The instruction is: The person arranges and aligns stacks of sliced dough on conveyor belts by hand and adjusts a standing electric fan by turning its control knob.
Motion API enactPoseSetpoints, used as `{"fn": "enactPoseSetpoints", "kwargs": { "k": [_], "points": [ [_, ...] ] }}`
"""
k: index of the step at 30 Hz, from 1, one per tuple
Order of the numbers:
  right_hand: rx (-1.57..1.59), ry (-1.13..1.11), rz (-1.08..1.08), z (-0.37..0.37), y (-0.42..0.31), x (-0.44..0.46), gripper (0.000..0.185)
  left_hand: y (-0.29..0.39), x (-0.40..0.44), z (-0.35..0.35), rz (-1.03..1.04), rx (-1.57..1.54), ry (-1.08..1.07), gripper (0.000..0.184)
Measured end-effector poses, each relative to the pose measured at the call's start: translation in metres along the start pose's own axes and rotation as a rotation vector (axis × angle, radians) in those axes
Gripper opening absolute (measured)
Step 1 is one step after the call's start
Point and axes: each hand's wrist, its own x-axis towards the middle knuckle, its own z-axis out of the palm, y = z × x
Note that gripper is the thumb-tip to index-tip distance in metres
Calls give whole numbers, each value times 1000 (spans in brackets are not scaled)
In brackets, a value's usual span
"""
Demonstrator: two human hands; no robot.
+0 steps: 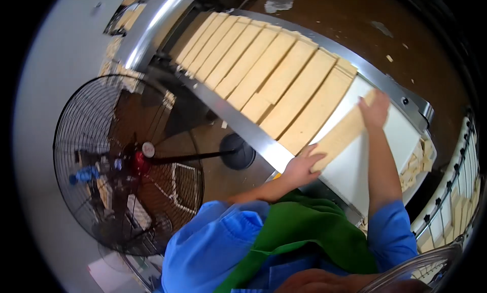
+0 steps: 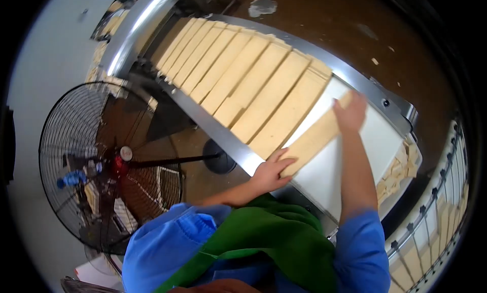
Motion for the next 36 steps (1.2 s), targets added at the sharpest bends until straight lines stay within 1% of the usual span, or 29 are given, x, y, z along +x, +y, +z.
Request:
{"fn": "enactPoseSetpoints", "kwargs": {
  "k": [1, 2, 3, 5, 6, 8, 9, 11, 12, 13, 14, 15, 16, 17, 18, 19, 21, 22, 24, 25, 27, 28, 29, 30, 31, 32, 34, 35, 36],
  "points": [
    [15, 30, 22, -8, 20, -6, 70, 4, 4, 2, 77, 44, -62, 64],
    [-13, -50, 127, -31, 28, -10, 70, 7, 6, 3, 156, 87, -131, 65],
    [-97, 0, 95, -40, 52, -18, 68, 12, 9, 4, 147, 94, -117, 65],
    [-224, -62, 239, -94, 70, -35, 67, 26, 21, 5, 318, 212, -251, 72],
    [-223, -41, 257, -108, 90, -50, 67, 26, 27, 8, 340, 226, -259, 72],
    [-501, -17, 237, -134, 131, -80, 68, 23, 42, 17, 456, 377, -190, 83],
    [-510, 0, 274, -143, 145, -91, 68, 39, 47, 18, 327, 542, -185, 90],
    [140, -337, 659, -163, 172, -120, 70, 68, 54, 32, -8, 681, -146, 99],
    [332, -337, 654, -172, 173, -138, 76, 73, 59, 51, -32, 719, -95, 103],
    [523, -325, 644, -175, 174, -158, 82, 60, 69, 76, 56, 806, 23, 107],
    [587, -134, 331, -163, 191, -183, 99, 62, 71, 82, 98, 791, 59, 103],
    [550, -102, 122, -188, 183, -188, 109, 74, 72, 89, 174, 779, 100, 94],
    [304, -186, 96, -208, 186, -191, 108, 91, 75, 98, 240, 714, 71, 85],
    [206, -297, 199, -229, 195, -203, 104, 97, 78, 115, 353, 730, 80, 77],
    [148, -205, 278, -233, 207, -213, 98, 104, 81, 130, 446, 657, 139, 74],
    [261, -129, 294, -263, 216, -225, 92, 132, 81, 143, 484, 630, 61, 71],
    [73, 67, 312, -282, 244, -257, 90, 160, 79, 182, 597, 567, 153, 65],
    [58, 48, 339, -309, 254, -270, 92, 175, 76, 205, 624, 477, 198, 64],
    [134, 243, 281, -371, 285, -288, 79, 207, 80, 251, 690, 423, 103, 72],
    [114, 267, 325, -380, 317, -298, 79, 227, 76, 277, 770, 291, 141, 77],
    [684, 595, 496, -394, 396, -302, 65, 257, 74, 317, 844, 106, 149, 88],
    [818, 622, 570, -404, 445, -296, 60, 277, 73, 339, 860, 104, 132, 88],
    [958, 652, 641, -413, 487, -289, 61, 299, 72, 354, 1013, 87, 174, 90],
    [869, 534, 748, -434, 511, -281, 65, 322, 75, 369, 1167, 68, 222, 91],
    [787, 408, 847, -453, 532, -275, 71, 340, 79, 385, 1184, 78, 216, 91],
    [802, 415, 848, -459, 556, -270, 71, 356, 84, 395, 1131, 76, 71, 87],
    [220, -93, 1067, -459, 596, -264, 78, 383, 94, 411, 996, 86, -199, 81],
    [243, -100, 1057, -459, 610, -265, 78, 398, 101, 415, 989, 109, -190, 81],
    [107, -182, 1023, -464, 617, -268, 79, 413, 106, 415, 900, 109, -372, 75]
  ]
}}
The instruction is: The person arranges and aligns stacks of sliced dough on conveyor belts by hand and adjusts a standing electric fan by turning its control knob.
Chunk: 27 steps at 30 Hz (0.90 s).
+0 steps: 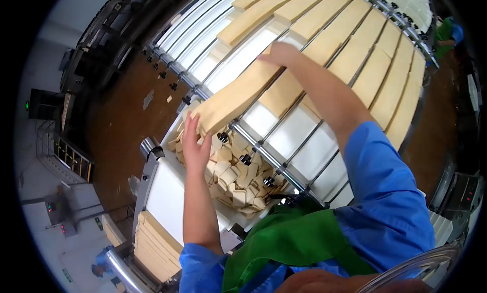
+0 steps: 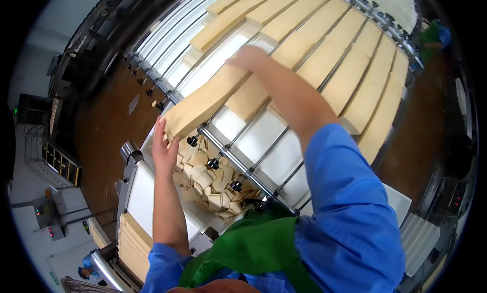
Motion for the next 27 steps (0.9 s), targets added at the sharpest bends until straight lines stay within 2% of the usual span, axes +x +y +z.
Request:
{"fn": "enactPoseSetpoints", "kwargs": {
  "k": [1, 2, 4, 5, 6, 7, 8, 10, 11, 13, 16, 18, 19, 20, 21, 22, 24, 25, 26, 27],
  "points": [
    [-155, -7, -23, 0, 0, 1, 80, 0, 11, -2, -78, -96, -154, 70],
    [-148, -26, -35, 4, -9, -3, 80, -2, 20, 1, -98, -83, -152, 70],
    [-247, 533, -240, 19, -31, -25, 77, -4, 34, 15, -116, -392, -297, 64],
    [-244, 523, -247, 35, -45, -32, 77, -11, 42, 31, -95, -437, -281, 65],
    [-45, 434, -448, 52, -61, -41, 73, -16, 47, 47, -73, -485, -263, 66],
    [154, 340, -643, 66, -74, -52, 70, -14, 52, 55, -170, -430, -282, 66],
    [149, 332, -651, 78, -82, -66, 70, -10, 54, 59, -266, -377, -298, 66],
    [-68, 378, -695, 98, -96, -92, 61, -5, 45, 59, -265, -612, -94, 71],
    [-209, 290, -663, 100, -98, -95, 60, -15, 35, 53, -271, -638, -31, 73],
    [-437, 259, -552, 101, -102, -103, 64, -27, 8, 32, -288, -664, 78, 75],
    [-405, 457, -525, 108, -93, -109, 64, -37, -75, -27, -467, -686, 227, 78],
    [-392, 528, -535, 114, -108, -116, 67, -64, -150, -72, -237, 178, 115, 76],
    [-331, 498, -481, 120, -115, -114, 66, -53, -182, -107, -410, 367, -33, 79],
    [-372, 597, -541, 136, -125, -116, 62, -42, -212, -143, -584, 541, -189, 82],
    [-243, 619, -657, 151, -141, -126, 59, -67, -260, -163, -668, 628, -174, 83],
    [-221, 596, -706, 167, -171, -139, 59, -77, -300, -187, -868, 659, -227, 85],
    [-86, 419, -877, 195, -228, -158, 58, -94, -374, -230, -1192, 679, -320, 87],
    [-31, 356, -968, 218, -265, -170, 58, -97, -405, -247, -1245, 668, -287, 88],
    [103, 139, -959, 239, -303, -184, 58, -101, -431, -262, -1293, 654, -256, 89],
    [97, 148, -1058, 279, -333, -187, 59, -106, -455, -273, -1316, 641, -241, 89]
  ]
}}
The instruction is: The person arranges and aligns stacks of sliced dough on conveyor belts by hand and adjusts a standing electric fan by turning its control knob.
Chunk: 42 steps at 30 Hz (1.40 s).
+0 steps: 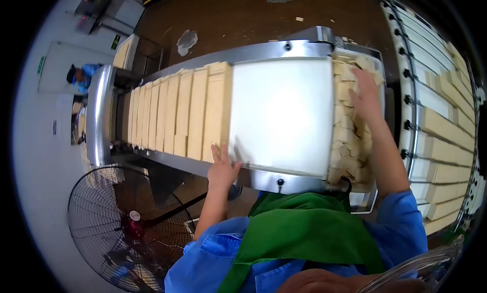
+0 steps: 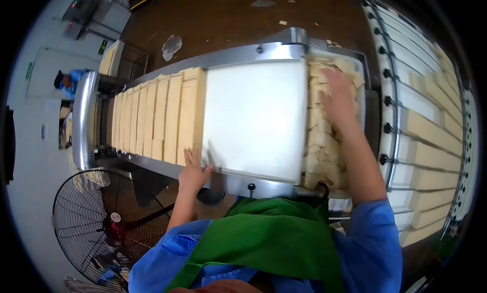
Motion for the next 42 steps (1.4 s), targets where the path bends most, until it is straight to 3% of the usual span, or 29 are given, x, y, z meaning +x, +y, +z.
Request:
{"fn": "enactPoseSetpoints", "kwargs": {
  "k": [3, 5, 8, 12, 14, 16, 17, 19, 23, 25, 27, 29, 30, 31, 33, 34, 37, 41, 42],
  "points": [
    [29, -207, -157, 102, -92, 66, 65, -59, 18, 26, 73, -261, 64, 89],
    [37, -338, -240, 159, -155, 110, 68, -86, 39, 53, 274, -566, 309, 85],
    [120, -557, -284, 234, -224, 169, 83, -93, 44, 50, 239, -766, 291, 77],
    [-104, -399, -117, 305, -287, 186, 97, -94, 44, 46, 224, -861, 271, 70],
    [-127, -345, -19, 337, -292, 164, 96, -97, 45, 49, 234, -860, 324, 68],
    [-121, -275, 97, 339, -298, 146, 85, -98, 48, 41, 203, -956, 233, 62],
    [-133, -274, 96, 337, -295, 141, 85, -101, 53, 45, 210, -966, 230, 62],
    [-225, -210, 97, 324, -279, 133, 73, -103, 62, 51, 360, -775, 419, 57],
    [-349, -289, 216, 252, -234, 126, 63, -82, 65, 37, 527, -709, 295, 59],
    [-403, -366, 313, 202, -198, 113, 65, -70, 66, 31, 589, -730, 182, 69],
    [-353, -355, 421, 160, -167, 87, 68, -65, 80, 42, 686, -548, 320, 81],
    [-163, -345, 505, 139, -137, 48, 77, -52, 84, 46, 528, -380, 474, 91],
    [-51, -297, 534, 150, -117, 25, 84, -34, 80, 35, 379, -369, 390, 95],
    [198, -475, 680, 123, -124, 21, 100, -15, 74, 24, 226, -347, 309, 99],
    [182, -400, 365, 99, -124, -9, 117, 6, 80, 32, 198, -241, 421, 101],
    [106, -413, 220, 93, -112, -22, 107, 17, 81, 33, 257, -226, 432, 101],
    [14, -351, 254, 66, -63, -45, 101, 74, 78, 31, 399, -344, 450, 96],
    [115, -215, 381, -54, -1, -70, 95, 184, 78, 23, 600, -348, 628, 90],
    [15, -45, 281, -85, 21, -78, 95, 221, 78, 18, 670, -405, 726, 89]
  ]
}}
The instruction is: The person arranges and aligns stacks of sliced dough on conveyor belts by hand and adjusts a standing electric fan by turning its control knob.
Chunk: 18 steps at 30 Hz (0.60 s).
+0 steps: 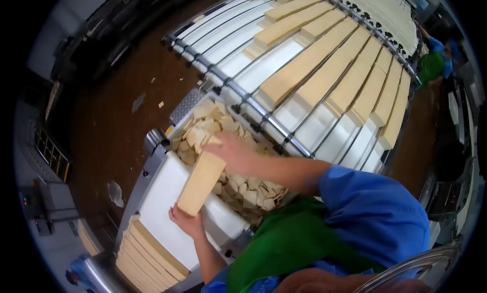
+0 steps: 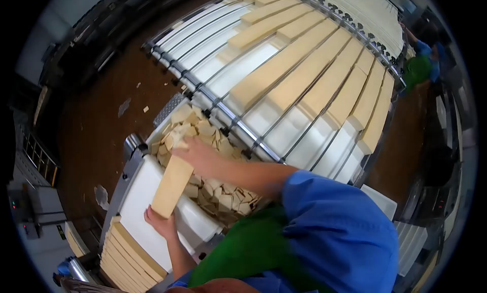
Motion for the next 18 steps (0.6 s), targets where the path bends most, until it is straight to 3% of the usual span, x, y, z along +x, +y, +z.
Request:
{"fn": "enactPoseSetpoints", "kwargs": {
  "k": [1, 3, 5, 6, 7, 9, 10, 12, 13, 15, 18],
  "points": [
    [-75, 175, -100, -26, 29, -1, 95, 30, 17, 15, 66, -46, 99, 88],
    [171, 342, -22, -80, 110, 18, 73, 108, 53, 41, 130, -342, 186, 85],
    [690, 526, 350, -139, 180, 43, 47, 176, 84, 80, 278, -697, 228, 91],
    [1066, 395, 506, -171, 225, 57, 57, 222, 98, 77, 329, -626, 146, 95],
    [933, 473, 679, -187, 268, 76, 76, 267, 114, 70, 385, -554, 66, 99],
    [535, 335, 818, -217, 325, 88, 90, 321, 145, 92, 574, -470, -69, 107],
    [555, 337, 816, -224, 350, 88, 90, 336, 157, 109, 582, -452, -70, 107],
    [-89, 167, 839, -231, 377, 89, 94, 356, 173, 131, 405, -597, -255, 100],
    [-75, 172, 837, -232, 383, 91, 94, 362, 179, 132, 412, -584, -254, 100],
    [-21, 213, 884, -233, 383, 87, 96, 367, 189, 127, 100, -858, -596, 89],
    [12, 235, 928, -230, 374, 86, 98, 342, 206, 137, 304, -809, -565, 76]
  ]
}}
